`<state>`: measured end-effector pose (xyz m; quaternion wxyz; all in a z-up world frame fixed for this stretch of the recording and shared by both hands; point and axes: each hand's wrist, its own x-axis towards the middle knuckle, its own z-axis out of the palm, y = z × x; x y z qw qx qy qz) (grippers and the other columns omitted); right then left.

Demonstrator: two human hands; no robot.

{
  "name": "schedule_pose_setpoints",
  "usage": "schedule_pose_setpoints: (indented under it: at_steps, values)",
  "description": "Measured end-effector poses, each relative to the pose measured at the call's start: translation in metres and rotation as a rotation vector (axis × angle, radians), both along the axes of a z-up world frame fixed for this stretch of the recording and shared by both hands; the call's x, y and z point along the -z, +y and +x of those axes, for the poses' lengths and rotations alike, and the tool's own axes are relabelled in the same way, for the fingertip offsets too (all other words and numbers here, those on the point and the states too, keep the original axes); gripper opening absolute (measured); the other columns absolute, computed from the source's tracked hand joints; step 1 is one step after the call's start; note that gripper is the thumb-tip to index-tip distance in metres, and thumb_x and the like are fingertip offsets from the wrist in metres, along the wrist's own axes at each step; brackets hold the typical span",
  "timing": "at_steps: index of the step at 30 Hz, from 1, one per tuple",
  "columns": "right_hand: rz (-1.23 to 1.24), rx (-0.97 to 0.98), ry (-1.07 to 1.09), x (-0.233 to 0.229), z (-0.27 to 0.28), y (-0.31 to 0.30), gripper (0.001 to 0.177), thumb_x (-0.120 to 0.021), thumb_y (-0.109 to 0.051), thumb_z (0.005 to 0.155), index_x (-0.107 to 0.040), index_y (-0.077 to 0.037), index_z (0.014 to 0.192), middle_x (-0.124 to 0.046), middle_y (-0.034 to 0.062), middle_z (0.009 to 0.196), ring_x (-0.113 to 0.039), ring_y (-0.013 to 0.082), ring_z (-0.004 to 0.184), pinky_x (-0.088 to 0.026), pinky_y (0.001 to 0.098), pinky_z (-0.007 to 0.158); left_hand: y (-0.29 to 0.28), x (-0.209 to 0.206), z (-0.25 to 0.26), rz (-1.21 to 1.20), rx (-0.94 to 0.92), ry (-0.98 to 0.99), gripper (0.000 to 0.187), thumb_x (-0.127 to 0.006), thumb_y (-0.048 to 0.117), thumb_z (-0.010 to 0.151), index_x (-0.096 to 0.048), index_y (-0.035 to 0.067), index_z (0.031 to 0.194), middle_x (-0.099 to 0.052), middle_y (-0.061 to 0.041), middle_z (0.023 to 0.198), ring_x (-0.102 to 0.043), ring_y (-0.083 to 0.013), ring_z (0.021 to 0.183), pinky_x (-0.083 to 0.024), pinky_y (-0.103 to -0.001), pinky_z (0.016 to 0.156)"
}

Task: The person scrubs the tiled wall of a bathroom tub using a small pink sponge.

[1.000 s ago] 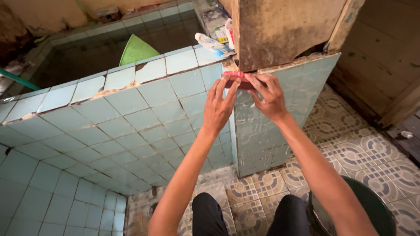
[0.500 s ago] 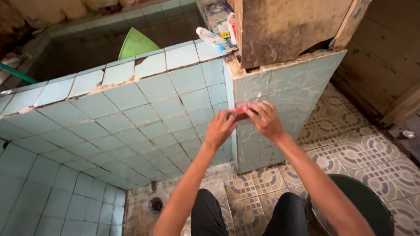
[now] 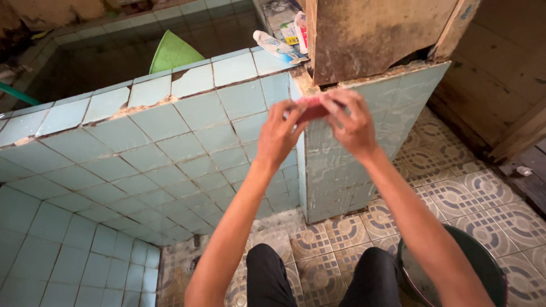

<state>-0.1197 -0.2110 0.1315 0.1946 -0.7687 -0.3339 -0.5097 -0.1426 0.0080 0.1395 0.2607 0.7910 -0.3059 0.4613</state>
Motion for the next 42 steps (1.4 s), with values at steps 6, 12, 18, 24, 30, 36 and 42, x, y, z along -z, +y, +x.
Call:
schedule_pose_setpoints:
  at_steps: [6, 12, 18, 24, 30, 36, 42]
  values:
    - [-0.127, 0.002, 0.116, 0.110, 0.003, 0.003, 0.047, -0.082, -0.008, 0.082, -0.069, -0.010, 0.127, -0.064, 0.0072, 0.116, -0.061, 0.0272, 0.109, -0.053, 0.0420, 0.096, 0.008, 0.115, 0.014, 0.035, 0.083, 0.236, 0.036, -0.084, 0.011, 0.081, -0.067, 0.011, 0.112, -0.062, -0.008, 0.113, -0.063, -0.0299, 0.103, -0.056, -0.040, 0.084]
    - [-0.156, 0.088, 0.266, 0.163, -0.010, 0.005, 0.046, -0.079, -0.008, 0.079, -0.067, -0.009, 0.123, -0.064, 0.0080, 0.115, -0.062, 0.0307, 0.111, -0.053, 0.0429, 0.094, -0.007, 0.168, 0.005, 0.053, -0.029, 0.475, 0.049, -0.083, 0.009, 0.076, -0.057, 0.006, 0.117, -0.057, -0.015, 0.119, -0.055, -0.0378, 0.116, -0.053, -0.045, 0.088]
    - [-0.044, 0.071, 0.073, 0.055, -0.003, 0.002, 0.056, -0.083, -0.006, 0.076, -0.066, -0.009, 0.129, -0.062, 0.0108, 0.124, -0.061, 0.0322, 0.116, -0.052, 0.0438, 0.100, -0.010, 0.048, -0.001, -0.109, 0.012, 0.229, 0.052, -0.082, 0.006, 0.075, -0.060, 0.004, 0.122, -0.057, -0.017, 0.120, -0.055, -0.0395, 0.114, -0.050, -0.045, 0.094]
    - [0.088, 0.050, 0.057, 0.004, -0.008, 0.006, 0.058, -0.085, -0.007, 0.079, -0.066, -0.008, 0.133, -0.061, 0.0104, 0.123, -0.061, 0.0323, 0.114, -0.053, 0.0424, 0.097, -0.018, -0.020, -0.010, -0.223, 0.072, 0.111, 0.033, -0.079, 0.001, 0.081, -0.068, 0.007, 0.112, -0.060, -0.014, 0.117, -0.058, -0.0351, 0.113, -0.051, -0.042, 0.096]
    - [-0.102, 0.111, 0.140, 0.115, -0.002, 0.000, 0.036, -0.075, -0.007, 0.085, -0.069, -0.010, 0.121, -0.065, 0.0089, 0.112, -0.062, 0.0303, 0.103, -0.054, 0.0415, 0.089, -0.019, 0.094, 0.004, -0.353, 0.057, 0.550, 0.025, -0.080, -0.003, 0.072, -0.063, 0.003, 0.090, -0.060, -0.013, 0.094, -0.064, -0.0302, 0.084, -0.054, -0.040, 0.075]
    - [-0.320, 0.087, 0.231, 0.179, 0.001, -0.009, 0.038, -0.064, -0.008, 0.082, -0.069, -0.012, 0.119, -0.065, 0.0074, 0.113, -0.063, 0.0303, 0.108, -0.054, 0.0421, 0.090, -0.016, 0.186, 0.011, -0.371, 0.036, 0.710, 0.027, -0.082, -0.001, 0.075, -0.064, 0.001, 0.094, -0.062, -0.013, 0.094, -0.067, -0.0272, 0.080, -0.058, -0.037, 0.073]
    - [-0.154, 0.093, -0.018, 0.083, 0.002, -0.008, 0.051, -0.078, -0.008, 0.084, -0.067, -0.013, 0.133, -0.064, 0.0060, 0.119, -0.062, 0.0265, 0.113, -0.051, 0.0432, 0.097, -0.013, 0.079, 0.003, -0.358, 0.077, 0.464, 0.025, -0.080, 0.000, 0.081, -0.063, 0.001, 0.099, -0.062, -0.013, 0.101, -0.071, -0.0259, 0.087, -0.058, -0.035, 0.077]
